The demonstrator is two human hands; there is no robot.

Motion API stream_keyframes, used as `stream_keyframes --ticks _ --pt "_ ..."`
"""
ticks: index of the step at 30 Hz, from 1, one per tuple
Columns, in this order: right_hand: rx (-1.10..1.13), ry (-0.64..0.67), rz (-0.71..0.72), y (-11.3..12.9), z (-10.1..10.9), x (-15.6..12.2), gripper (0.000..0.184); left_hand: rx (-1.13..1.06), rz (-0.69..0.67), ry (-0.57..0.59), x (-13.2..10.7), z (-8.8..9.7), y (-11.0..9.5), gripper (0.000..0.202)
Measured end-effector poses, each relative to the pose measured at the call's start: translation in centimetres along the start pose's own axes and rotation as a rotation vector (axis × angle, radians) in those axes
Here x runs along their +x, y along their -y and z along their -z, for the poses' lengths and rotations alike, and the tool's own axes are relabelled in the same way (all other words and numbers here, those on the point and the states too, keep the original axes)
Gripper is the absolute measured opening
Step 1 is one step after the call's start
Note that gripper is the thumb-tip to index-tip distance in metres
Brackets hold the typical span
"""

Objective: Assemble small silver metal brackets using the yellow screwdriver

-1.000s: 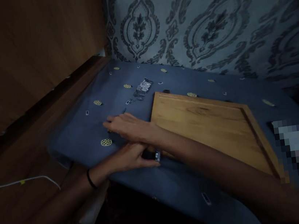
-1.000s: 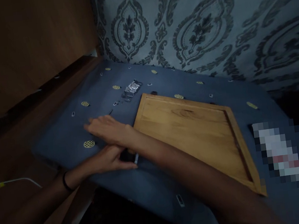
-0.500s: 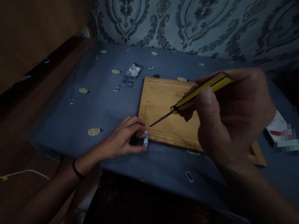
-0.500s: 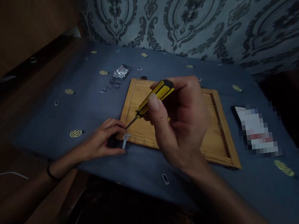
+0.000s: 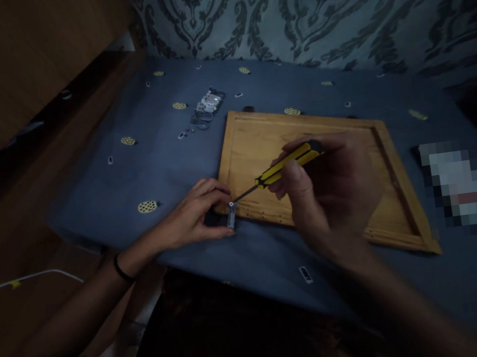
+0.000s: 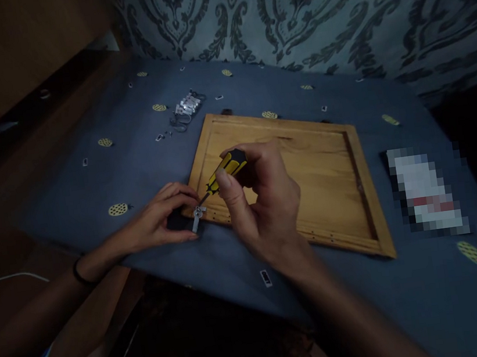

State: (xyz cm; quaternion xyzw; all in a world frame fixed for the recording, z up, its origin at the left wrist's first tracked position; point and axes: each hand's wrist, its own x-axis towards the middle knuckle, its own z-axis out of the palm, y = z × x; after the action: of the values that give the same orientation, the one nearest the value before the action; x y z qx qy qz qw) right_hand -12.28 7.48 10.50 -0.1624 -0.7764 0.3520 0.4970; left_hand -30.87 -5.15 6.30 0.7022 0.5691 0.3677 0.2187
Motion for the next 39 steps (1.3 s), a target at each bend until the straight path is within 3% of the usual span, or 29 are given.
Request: stream_keyframes --ticks 20,29,32,37,39 --pt "-0.03 0.028 0.058 -0.3 -0.3 -0.2 0.011 0.003 -0.008 0.001 0.1 0.0 0.0 0.038" --pt "0.189 0.111 -0.092 1.2 -0.7 0.7 0.021 0.002 0.018 0.006 0.1 -0.1 -0.1 0.04" --pt "0.178 0.159 -0.074 1.4 -0.6 0.9 0.016 -0.004 0.016 0.0 0.1 -0.1 0.0 0.039" --pt "0.118 0.222 -0.11 1.5 -0.2 1.1 0.033 -0.015 0.015 0.001 0.0 -0.1 0.1 0.038" --pt "0.119 0.222 -0.097 1.5 -0.1 1.1 0.029 -0.019 0.006 0.001 0.0 -0.1 0.1 0.038"
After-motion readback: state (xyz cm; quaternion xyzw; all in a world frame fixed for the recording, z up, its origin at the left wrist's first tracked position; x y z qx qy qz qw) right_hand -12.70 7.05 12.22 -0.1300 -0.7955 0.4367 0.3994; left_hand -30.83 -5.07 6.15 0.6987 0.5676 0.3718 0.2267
